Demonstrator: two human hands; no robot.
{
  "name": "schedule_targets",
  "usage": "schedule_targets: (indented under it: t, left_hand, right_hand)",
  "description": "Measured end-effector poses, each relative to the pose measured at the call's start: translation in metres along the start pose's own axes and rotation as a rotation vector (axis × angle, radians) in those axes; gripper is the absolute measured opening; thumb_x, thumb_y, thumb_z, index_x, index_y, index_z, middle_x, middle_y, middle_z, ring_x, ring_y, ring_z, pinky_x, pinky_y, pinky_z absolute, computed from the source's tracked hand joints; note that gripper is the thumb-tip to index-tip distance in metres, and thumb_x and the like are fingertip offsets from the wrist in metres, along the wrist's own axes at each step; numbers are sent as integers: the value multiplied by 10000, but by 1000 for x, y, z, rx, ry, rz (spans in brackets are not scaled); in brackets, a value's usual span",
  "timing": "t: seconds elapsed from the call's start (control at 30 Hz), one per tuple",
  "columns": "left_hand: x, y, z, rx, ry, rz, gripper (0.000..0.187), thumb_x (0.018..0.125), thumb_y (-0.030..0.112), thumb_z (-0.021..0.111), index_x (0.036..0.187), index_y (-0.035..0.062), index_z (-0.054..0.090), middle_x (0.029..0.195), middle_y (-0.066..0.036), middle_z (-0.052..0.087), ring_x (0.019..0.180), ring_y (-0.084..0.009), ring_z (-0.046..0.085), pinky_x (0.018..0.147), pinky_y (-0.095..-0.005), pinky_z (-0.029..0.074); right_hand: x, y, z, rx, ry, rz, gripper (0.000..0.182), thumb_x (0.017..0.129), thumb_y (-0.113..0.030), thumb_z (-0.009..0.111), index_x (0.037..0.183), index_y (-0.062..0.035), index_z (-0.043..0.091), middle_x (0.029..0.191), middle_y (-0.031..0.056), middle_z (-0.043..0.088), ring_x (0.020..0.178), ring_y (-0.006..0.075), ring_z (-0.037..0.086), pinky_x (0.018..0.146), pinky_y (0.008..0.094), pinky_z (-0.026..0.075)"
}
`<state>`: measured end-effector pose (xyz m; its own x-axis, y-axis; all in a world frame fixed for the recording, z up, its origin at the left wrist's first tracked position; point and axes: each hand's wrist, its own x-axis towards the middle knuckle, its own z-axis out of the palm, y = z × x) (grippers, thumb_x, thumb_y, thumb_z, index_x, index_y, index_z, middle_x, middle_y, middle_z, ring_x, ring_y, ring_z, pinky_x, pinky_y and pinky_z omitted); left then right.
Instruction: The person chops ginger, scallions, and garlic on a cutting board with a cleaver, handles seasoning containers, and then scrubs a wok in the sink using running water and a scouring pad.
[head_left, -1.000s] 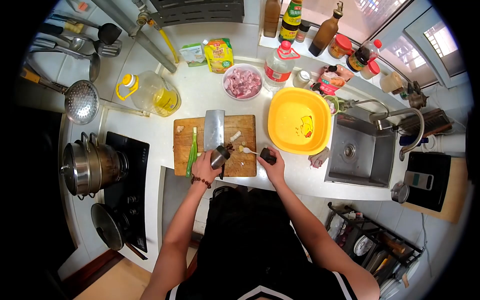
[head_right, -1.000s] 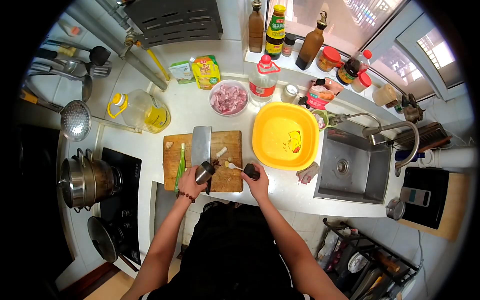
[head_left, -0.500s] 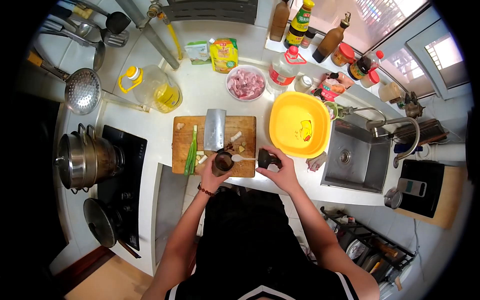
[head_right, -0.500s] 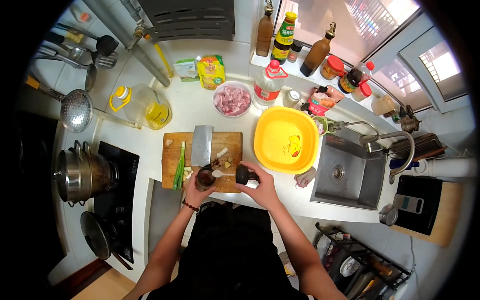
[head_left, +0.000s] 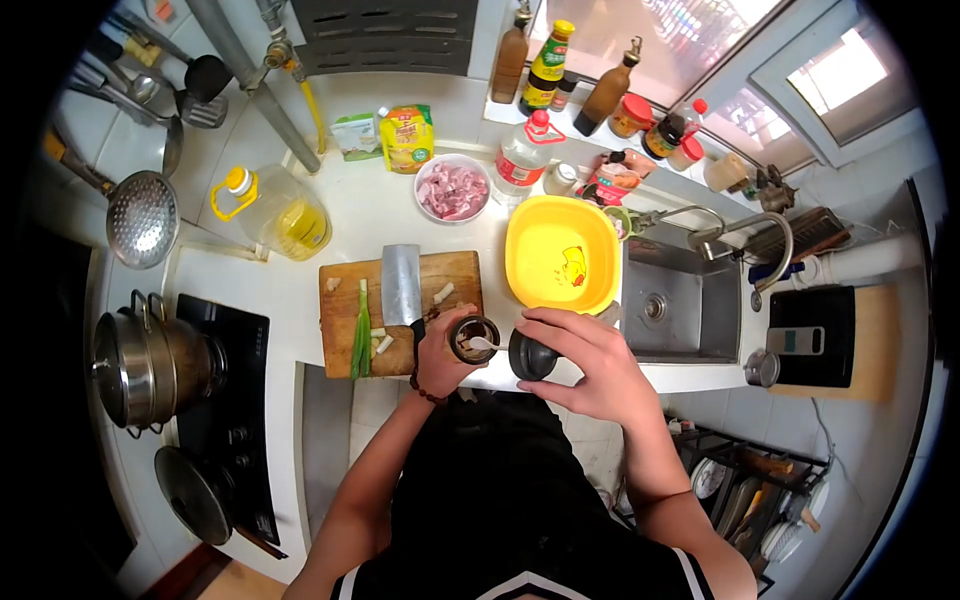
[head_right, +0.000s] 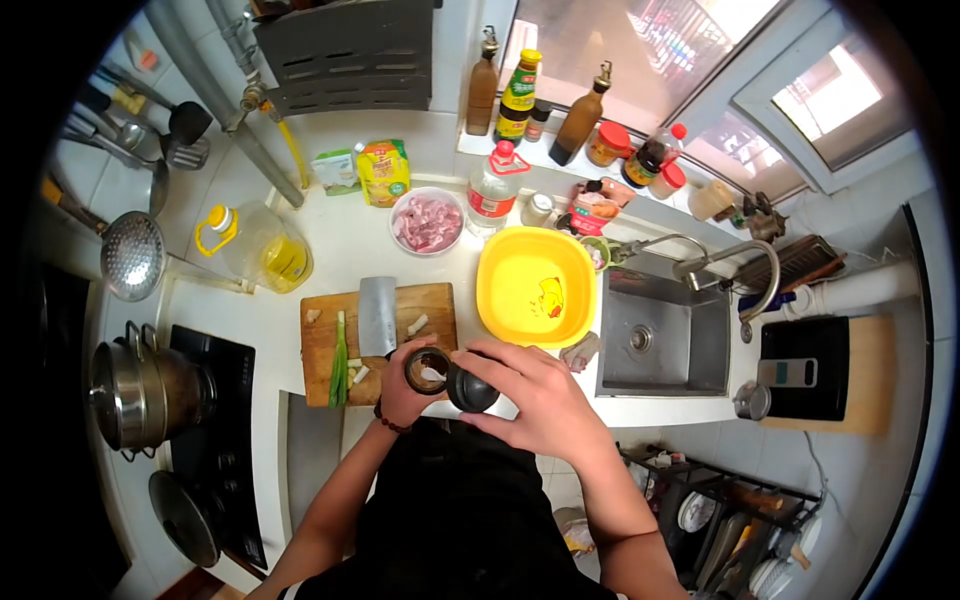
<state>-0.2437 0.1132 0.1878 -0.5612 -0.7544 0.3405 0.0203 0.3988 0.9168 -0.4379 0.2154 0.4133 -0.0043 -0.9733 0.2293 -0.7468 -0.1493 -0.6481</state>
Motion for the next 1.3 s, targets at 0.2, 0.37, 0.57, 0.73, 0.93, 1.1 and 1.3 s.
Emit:
schedule_targets:
  t: [0.2,0.37,0.57,0.73,0.93,1.1,1.3]
  left_hand:
    - [22,29,3,-60,-14,98,780,655,109,937,1310,69,514,1295,-162,642,1163,-297,653,982,-377,537]
    - [31,54,11,39,-57,82,729,658,137,922,1291,70,566,1217,-127,666,1138,-326,647,971,-401,518]
    - [39,56,41,-63,-135,18,786,615,190,957,1285,48,570,1195,-139,674,1095,-314,671,948,-389,529]
    - [48,64,69,13,-318,20,742,644,145,918,1292,41,571,1185,-161,660,1091,-333,660,927,-404,536]
    - [80,83,144,-4,-340,36,729,645,128,900,1287,39,568,1190,-174,649,1106,-352,644,944,-416,528]
    - [154,112,264,6,-280,164,711,661,133,883,1281,14,559,1194,-163,639,1112,-324,632,958,-399,504]
    - [270,142,411,-24,-195,254,771,652,221,922,1302,23,557,1220,-170,624,1138,-354,603,955,-440,497]
  right_hand:
    - [5,-23,-10,-159,-71,20,627,728,-178,846,1307,-114,614,1270,111,637,1054,335,668,914,426,545]
    - [9,-27,11,-170,-118,151,786,682,-142,860,1396,-106,532,1243,144,666,1080,363,672,914,428,551]
    - [-22,4,19,145,187,383,868,689,-109,904,1448,-102,482,1280,156,662,1167,360,649,1000,417,533]
    - [-47,32,-11,-107,101,251,754,684,-98,874,1368,-83,557,1277,142,646,1120,363,657,931,427,559]
    - [-71,84,-66,-3,115,239,868,715,-75,839,1484,-143,443,1275,185,616,1151,392,625,976,443,543]
    - [-81,159,-178,-51,167,194,863,703,-93,843,1474,-119,458,1290,200,622,1186,396,609,1007,449,518]
    - [-65,255,-327,-100,213,117,835,680,-129,830,1438,-83,483,1132,211,647,1055,394,651,919,423,521]
